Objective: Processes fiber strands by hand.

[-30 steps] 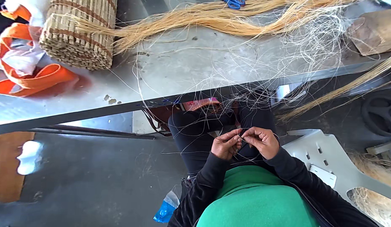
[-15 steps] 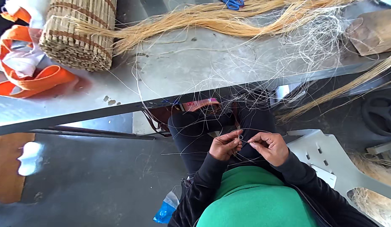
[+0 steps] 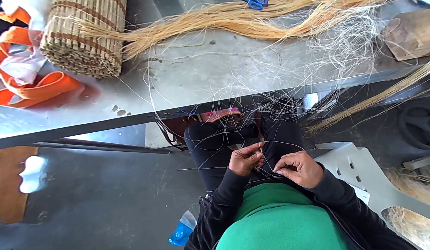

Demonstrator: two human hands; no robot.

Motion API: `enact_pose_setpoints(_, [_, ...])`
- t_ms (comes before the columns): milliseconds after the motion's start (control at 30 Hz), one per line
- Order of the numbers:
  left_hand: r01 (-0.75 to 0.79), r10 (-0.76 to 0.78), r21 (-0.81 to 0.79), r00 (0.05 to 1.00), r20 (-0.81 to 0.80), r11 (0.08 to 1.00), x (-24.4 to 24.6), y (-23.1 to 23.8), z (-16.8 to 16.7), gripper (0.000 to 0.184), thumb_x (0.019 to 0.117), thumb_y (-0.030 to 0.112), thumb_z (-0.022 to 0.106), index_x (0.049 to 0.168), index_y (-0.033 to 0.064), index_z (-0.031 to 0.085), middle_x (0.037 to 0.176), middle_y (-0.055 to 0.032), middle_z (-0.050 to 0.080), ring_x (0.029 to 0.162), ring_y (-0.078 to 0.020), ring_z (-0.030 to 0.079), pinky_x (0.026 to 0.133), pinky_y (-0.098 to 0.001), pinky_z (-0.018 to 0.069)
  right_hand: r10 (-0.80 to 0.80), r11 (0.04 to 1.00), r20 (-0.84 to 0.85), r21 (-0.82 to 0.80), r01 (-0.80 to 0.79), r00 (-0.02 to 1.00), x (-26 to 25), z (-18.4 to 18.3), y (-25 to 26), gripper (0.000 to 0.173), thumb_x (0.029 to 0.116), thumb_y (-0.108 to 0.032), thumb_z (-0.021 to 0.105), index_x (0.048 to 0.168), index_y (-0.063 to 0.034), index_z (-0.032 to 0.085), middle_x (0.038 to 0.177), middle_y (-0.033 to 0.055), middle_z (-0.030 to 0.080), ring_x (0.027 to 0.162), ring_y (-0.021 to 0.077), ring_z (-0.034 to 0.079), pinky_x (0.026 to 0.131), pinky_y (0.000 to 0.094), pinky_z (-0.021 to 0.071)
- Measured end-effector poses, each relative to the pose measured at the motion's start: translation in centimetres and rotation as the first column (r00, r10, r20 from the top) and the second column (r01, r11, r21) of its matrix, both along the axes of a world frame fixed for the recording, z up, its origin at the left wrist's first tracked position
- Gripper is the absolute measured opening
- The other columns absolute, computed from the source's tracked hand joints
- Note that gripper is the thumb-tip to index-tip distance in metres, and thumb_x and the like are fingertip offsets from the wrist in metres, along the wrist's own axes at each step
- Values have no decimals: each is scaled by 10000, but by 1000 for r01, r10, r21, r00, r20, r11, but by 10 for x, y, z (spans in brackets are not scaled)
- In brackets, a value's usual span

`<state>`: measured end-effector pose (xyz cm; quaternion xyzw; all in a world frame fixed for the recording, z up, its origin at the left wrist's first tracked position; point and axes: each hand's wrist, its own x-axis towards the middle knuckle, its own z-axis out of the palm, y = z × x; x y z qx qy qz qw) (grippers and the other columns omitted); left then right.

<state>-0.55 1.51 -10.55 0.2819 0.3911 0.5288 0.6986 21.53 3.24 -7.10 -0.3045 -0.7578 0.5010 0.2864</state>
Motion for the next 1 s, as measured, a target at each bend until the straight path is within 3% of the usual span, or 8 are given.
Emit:
enact_pose_setpoints(233, [-56, 65, 69, 989, -135, 996, 11, -4, 0, 310, 854, -141, 610, 1128, -43, 720, 790, 9, 760, 684, -81, 726, 691, -251, 631, 138, 989, -23, 66, -136, 990, -4, -1, 1, 159, 909, -40, 615, 901, 32, 756, 812, 109, 722, 732, 54, 647, 698, 170, 514])
enact_pose_setpoints(467, [-88, 87, 2, 981, -171, 996, 18, -9, 3, 296, 878, -139, 590, 1141, -66, 703, 784, -8, 754, 690, -97, 726, 706, -267, 631, 189, 975, 12, 117, -189, 982, -11, -8, -1, 154, 888, -18, 606, 885, 29, 753, 796, 126, 720, 725, 134, 672, 691, 256, 538])
enact_pose_setpoints(600, [-85, 82, -47, 994, -73, 995, 18, -7, 10, 283, 884, -135, 565, 1112, -49, 710, 778, -12, 752, 681, -100, 722, 701, -268, 628, 177, 979, 0, 102, -176, 984, -16, -11, -4, 139, 881, -1, 610, 888, 40, 743, 819, 137, 729, 741, 130, 684, 711, 241, 546])
enact_pose_setpoints(700, [-54, 59, -61, 995, 83, 997, 12, -4, 12, 227, 868, -110, 577, 974, 18, 731, 772, -31, 755, 667, -101, 722, 680, -260, 624, 222, 975, 65, 4, -222, 973, -11, -4, 0, 200, 939, -124, 665, 1018, 36, 755, 888, 138, 748, 792, 141, 704, 767, 279, 567])
enact_pose_setpoints(767, [-33, 38, -34, 987, 159, 999, 6, -3, 10, 209, 854, -103, 600, 915, 66, 708, 778, -40, 760, 669, -105, 730, 670, -255, 625, 136, 990, 74, -54, -132, 988, -6, 2, 6, 286, 961, -221, 677, 1064, 35, 754, 919, 119, 745, 825, 105, 695, 795, 260, 570])
enact_pose_setpoints(867, [-1, -1, 13, 984, 181, 1000, 0, -3, 9, 225, 825, -108, 636, 887, 105, 675, 779, -46, 764, 658, -111, 735, 646, -248, 624, -131, 978, 2, -161, 129, 991, -7, 5, 15, 262, 1005, -184, 604, 970, 31, 749, 937, 65, 748, 856, 64, 706, 809, 257, 595])
enact_pose_setpoints(1000, [64, -71, 59, 988, 135, 996, 0, -5, 9, 246, 806, -114, 673, 904, 110, 655, 786, -41, 768, 653, -114, 736, 632, -258, 625, -256, 887, -151, -429, 170, 955, -29, 5, 15, 124, 968, -79, 645, 981, 2, 737, 879, -11, 743, 773, 37, 699, 730, 231, 603])
